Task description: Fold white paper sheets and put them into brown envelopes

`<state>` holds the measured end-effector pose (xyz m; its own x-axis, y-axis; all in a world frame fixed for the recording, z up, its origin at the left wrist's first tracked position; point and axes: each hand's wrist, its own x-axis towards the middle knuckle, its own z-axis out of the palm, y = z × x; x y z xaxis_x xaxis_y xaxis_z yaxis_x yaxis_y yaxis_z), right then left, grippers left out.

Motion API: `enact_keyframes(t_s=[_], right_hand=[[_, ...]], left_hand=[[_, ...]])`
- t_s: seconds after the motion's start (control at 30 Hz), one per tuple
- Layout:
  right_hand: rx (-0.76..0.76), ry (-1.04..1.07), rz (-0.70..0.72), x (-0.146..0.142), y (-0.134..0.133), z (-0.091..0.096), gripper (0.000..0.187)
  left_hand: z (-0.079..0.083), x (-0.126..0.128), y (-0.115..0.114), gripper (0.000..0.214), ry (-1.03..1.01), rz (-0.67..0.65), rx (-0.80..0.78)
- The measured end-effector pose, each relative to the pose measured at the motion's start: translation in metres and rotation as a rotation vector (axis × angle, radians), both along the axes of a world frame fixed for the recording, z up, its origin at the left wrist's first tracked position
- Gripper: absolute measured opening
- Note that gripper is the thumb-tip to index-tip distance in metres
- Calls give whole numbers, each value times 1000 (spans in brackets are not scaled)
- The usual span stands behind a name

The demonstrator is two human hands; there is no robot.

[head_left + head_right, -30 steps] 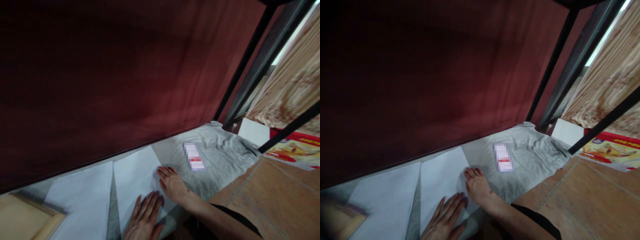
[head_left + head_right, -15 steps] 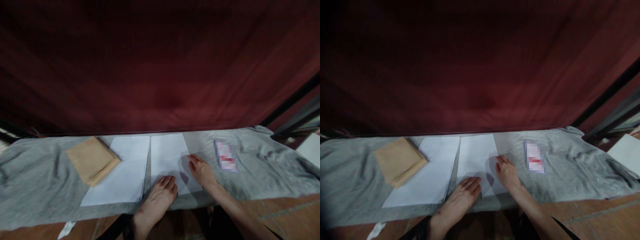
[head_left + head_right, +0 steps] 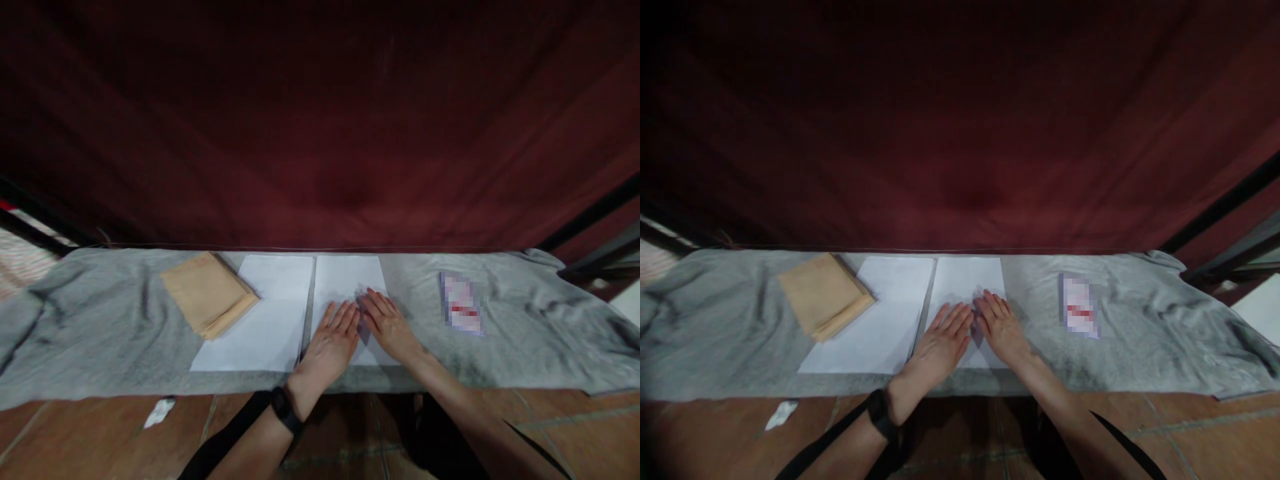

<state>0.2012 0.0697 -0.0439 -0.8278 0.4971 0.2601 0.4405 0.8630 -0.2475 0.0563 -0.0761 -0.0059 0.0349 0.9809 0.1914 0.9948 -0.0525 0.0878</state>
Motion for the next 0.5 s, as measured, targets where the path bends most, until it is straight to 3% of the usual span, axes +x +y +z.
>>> enact_keyframes(t_s=[0.2, 0.4, 0.5], right_hand=[[77, -73, 5, -2, -6, -13, 50], [92, -84, 13, 5, 7, -15, 49], [93, -60, -53, 7, 14, -14, 50]], left_hand=[[-26, 3, 11, 51, 75, 40, -57], [-28, 10, 10, 50, 113, 32, -49], [-29, 10, 10, 51, 97, 30, -68]])
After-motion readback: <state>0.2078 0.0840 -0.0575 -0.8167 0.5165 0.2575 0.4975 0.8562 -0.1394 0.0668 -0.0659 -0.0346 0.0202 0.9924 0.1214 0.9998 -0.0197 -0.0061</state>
